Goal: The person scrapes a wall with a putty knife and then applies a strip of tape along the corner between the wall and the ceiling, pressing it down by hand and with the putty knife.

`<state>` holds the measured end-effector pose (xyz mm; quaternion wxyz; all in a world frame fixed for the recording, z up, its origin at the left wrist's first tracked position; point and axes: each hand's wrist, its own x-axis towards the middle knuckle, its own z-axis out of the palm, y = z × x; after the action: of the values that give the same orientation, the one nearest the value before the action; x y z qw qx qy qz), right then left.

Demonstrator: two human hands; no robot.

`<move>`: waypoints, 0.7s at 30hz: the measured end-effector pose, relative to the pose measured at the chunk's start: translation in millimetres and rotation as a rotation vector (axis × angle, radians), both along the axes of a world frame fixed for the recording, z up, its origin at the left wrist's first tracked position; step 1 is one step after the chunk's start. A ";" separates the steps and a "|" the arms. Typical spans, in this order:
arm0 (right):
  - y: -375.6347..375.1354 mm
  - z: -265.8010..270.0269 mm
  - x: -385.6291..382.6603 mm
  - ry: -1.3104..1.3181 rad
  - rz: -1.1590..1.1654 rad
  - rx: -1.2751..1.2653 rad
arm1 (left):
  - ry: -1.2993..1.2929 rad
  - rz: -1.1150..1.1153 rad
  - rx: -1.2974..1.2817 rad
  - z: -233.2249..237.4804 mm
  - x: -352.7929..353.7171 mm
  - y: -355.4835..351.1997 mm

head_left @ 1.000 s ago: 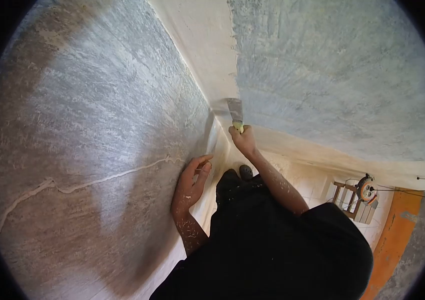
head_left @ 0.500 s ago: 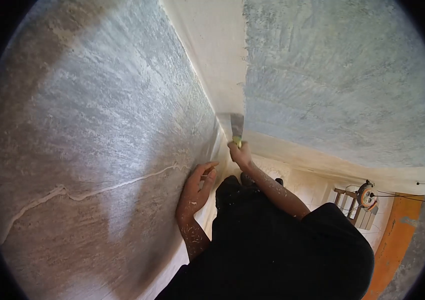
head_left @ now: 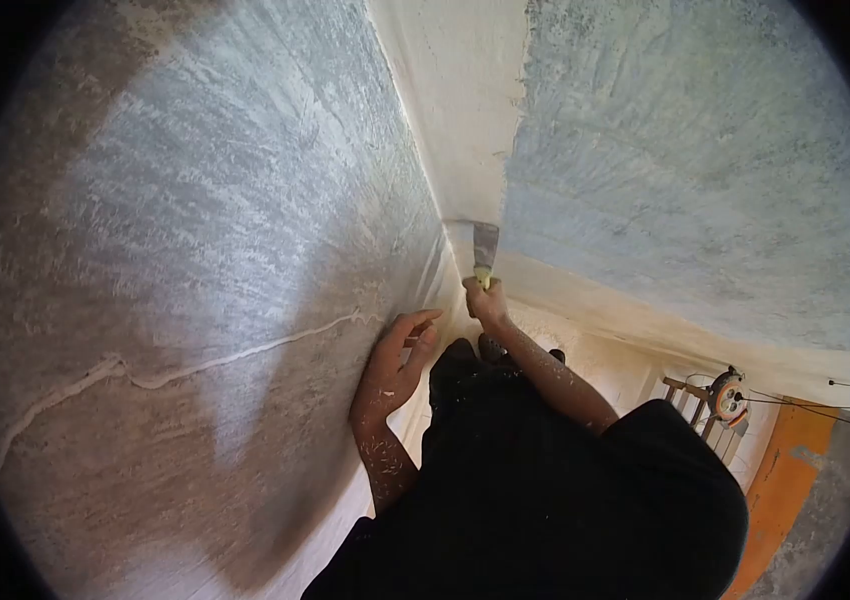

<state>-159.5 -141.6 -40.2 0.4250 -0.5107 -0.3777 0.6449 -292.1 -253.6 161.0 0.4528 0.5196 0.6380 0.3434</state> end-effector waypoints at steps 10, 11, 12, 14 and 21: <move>0.0 24.6 -4.3 -0.070 0.016 0.053 | 0.002 -0.030 -0.004 7.2 2.1 0.5; 4.2 47.2 -11.1 -0.020 0.020 0.101 | 0.003 -0.028 -0.021 9.2 2.3 -0.3; 10.0 53.5 -14.7 -0.075 0.001 0.101 | -0.005 -0.013 -0.034 8.5 2.7 -2.3; -1.7 0.5 -8.4 -0.149 0.019 0.059 | -0.009 -0.003 -0.049 8.7 2.8 -2.5; 0.8 42.0 -18.8 -0.096 0.024 0.051 | 0.003 -0.016 -0.066 11.6 2.3 -3.5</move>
<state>-178.3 -140.8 1.8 0.4114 -0.5254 -0.4200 0.6151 -289.8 -257.0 172.6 0.4715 0.5099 0.6456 0.3177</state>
